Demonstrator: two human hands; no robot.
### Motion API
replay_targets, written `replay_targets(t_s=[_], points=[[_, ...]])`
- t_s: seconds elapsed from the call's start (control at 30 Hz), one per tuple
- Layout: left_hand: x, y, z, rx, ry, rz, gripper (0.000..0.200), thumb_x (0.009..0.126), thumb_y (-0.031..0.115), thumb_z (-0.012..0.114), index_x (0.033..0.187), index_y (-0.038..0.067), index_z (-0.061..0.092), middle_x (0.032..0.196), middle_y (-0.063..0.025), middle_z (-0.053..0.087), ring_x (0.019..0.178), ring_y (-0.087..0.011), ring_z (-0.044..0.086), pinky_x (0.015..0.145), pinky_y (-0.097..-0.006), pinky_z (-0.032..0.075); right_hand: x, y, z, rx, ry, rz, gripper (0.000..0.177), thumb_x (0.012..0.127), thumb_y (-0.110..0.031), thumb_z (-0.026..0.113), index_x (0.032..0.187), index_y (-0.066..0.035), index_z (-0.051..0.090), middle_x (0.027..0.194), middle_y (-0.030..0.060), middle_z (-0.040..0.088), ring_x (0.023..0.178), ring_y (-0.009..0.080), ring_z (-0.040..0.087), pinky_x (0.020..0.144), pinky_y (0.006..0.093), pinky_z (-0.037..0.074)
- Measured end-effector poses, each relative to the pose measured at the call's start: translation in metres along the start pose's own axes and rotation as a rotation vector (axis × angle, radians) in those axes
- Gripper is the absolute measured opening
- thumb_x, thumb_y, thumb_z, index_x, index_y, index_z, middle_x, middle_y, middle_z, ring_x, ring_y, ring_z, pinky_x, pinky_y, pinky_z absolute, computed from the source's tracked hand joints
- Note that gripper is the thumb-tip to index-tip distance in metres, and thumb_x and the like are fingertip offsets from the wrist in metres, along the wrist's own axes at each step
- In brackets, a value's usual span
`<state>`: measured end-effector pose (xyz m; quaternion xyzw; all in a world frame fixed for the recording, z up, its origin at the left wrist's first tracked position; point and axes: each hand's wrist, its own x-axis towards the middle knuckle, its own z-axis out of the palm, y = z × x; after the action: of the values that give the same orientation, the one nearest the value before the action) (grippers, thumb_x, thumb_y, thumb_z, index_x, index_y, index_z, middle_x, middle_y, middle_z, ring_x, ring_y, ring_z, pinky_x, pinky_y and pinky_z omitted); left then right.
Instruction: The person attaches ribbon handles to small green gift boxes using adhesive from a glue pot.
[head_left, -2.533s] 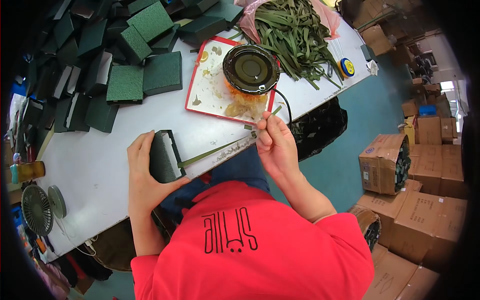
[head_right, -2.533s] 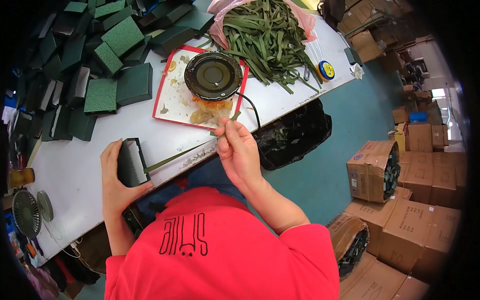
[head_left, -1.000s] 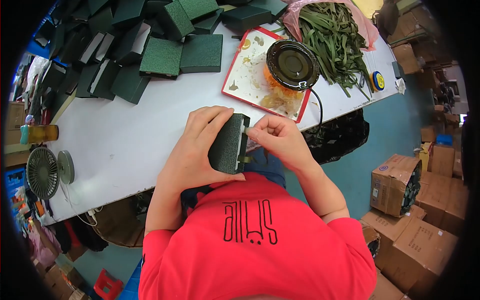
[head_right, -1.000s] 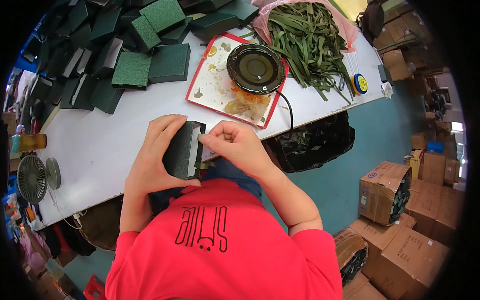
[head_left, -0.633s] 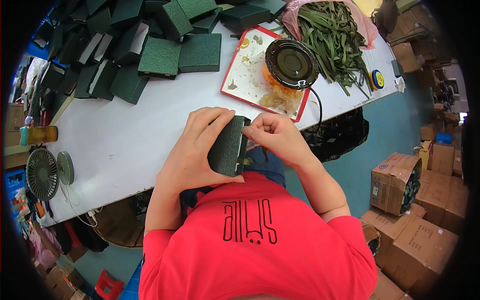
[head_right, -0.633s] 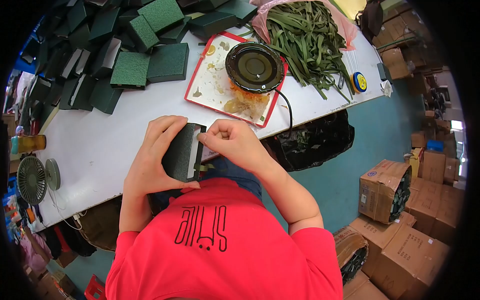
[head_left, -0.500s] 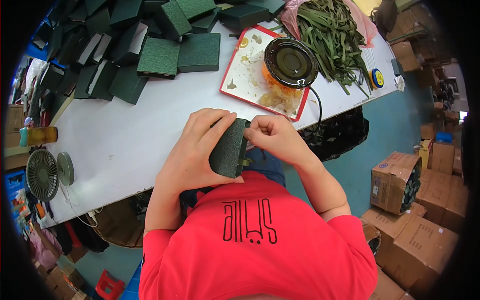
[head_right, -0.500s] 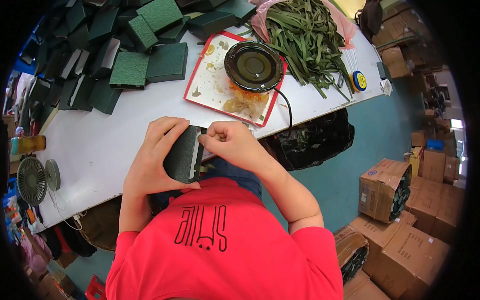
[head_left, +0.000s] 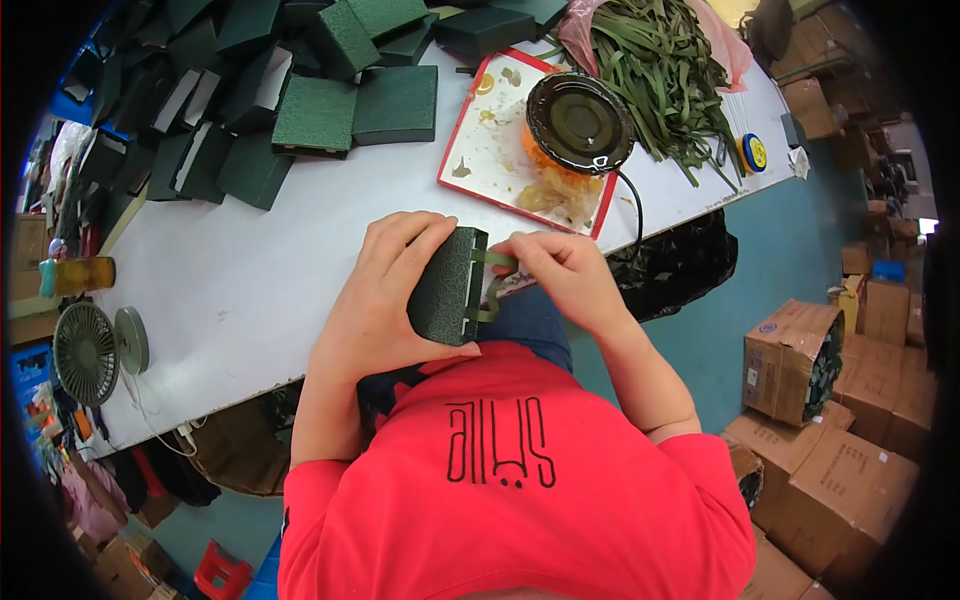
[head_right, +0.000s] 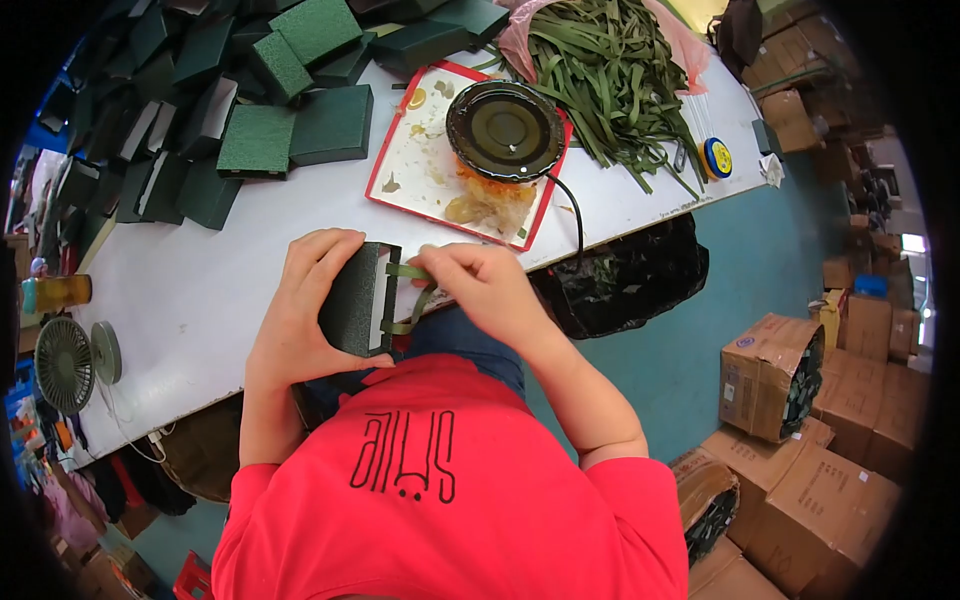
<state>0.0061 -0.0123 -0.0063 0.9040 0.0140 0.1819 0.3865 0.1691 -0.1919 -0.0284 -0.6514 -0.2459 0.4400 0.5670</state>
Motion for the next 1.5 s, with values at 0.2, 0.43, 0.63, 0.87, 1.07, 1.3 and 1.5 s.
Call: replay_targets(t_s=[0.2,0.43,0.63,0.87,1.07,1.3,1.5], points=[[0.005,0.011,0.005,0.041,-0.086,0.030,0.101,0.049,0.031,0.095,0.135,0.001,0.051,0.132,-0.0161,0.052,0.124,-0.0400,0.048,0.103,-0.0491,0.043,0.001,0.003,0.015,-0.089,0.021,0.000,0.025,0.093,-0.018,0.066,0.085,0.005,0.071,0.066,0.0039,0.067,0.065,0.0057,0.062,0.059,0.0235,0.050],[0.001,0.006,0.009,0.084,-0.055,-0.009,0.111,0.045,0.034,0.097,0.139,0.001,0.048,0.137,-0.0168,0.049,0.126,-0.0390,0.047,0.105,-0.0479,0.041,-0.008,0.022,0.014,0.329,0.333,-0.041,0.016,0.097,-0.019,0.067,0.098,-0.005,0.074,0.084,-0.0014,0.072,0.058,-0.0009,0.042,0.051,0.0176,0.031],[-0.007,-0.002,0.000,0.145,0.041,-0.142,0.107,0.048,0.032,0.096,0.139,0.001,0.048,0.135,-0.0170,0.050,0.126,-0.0384,0.047,0.106,-0.0492,0.039,-0.010,0.012,-0.063,0.442,0.774,-0.390,0.013,0.101,-0.018,0.062,0.100,-0.005,0.060,0.076,-0.0012,0.055,0.050,0.0011,0.036,0.044,0.0190,0.025],[-0.031,-0.031,-0.018,0.533,0.086,-0.542,0.093,0.062,0.032,0.089,0.145,0.020,0.049,0.134,-0.0166,0.046,0.125,-0.0375,0.044,0.106,-0.0495,0.036,0.035,0.037,-0.167,-0.493,1.022,-0.310,0.026,0.093,-0.023,0.070,0.098,0.002,0.071,0.083,0.0068,0.069,0.070,0.0144,0.061,0.066,0.0283,0.048],[-0.045,-0.042,-0.041,0.339,0.125,-0.649,0.051,0.093,0.031,0.066,0.139,0.011,0.054,0.117,-0.0187,0.055,0.109,-0.0350,0.055,0.095,-0.0420,0.044,0.059,0.036,-0.177,-0.773,1.010,-0.172,0.032,0.091,-0.030,0.069,0.094,0.001,0.071,0.088,0.0150,0.069,0.081,0.0306,0.065,0.075,0.0393,0.051],[-0.056,-0.063,-0.047,0.082,0.265,-0.970,0.023,0.094,0.019,0.067,0.107,0.001,0.064,0.111,-0.0148,0.059,0.104,-0.0251,0.057,0.092,-0.0341,0.043,0.057,0.034,-0.176,-0.782,0.930,-0.135,0.031,0.086,-0.030,0.072,0.083,0.000,0.066,0.083,0.0139,0.065,0.080,0.0311,0.064,0.075,0.0406,0.050],[-0.053,-0.049,-0.054,0.354,0.459,-0.232,0.030,0.077,0.003,0.073,0.069,0.003,0.044,0.139,-0.0170,0.054,0.134,-0.0379,0.044,0.113,-0.0468,0.029,0.045,0.039,-0.171,-0.455,0.920,-0.318,0.020,0.084,-0.016,0.073,0.078,0.000,0.062,0.100,0.0093,0.065,0.071,0.0136,0.057,0.066,0.0283,0.047]])
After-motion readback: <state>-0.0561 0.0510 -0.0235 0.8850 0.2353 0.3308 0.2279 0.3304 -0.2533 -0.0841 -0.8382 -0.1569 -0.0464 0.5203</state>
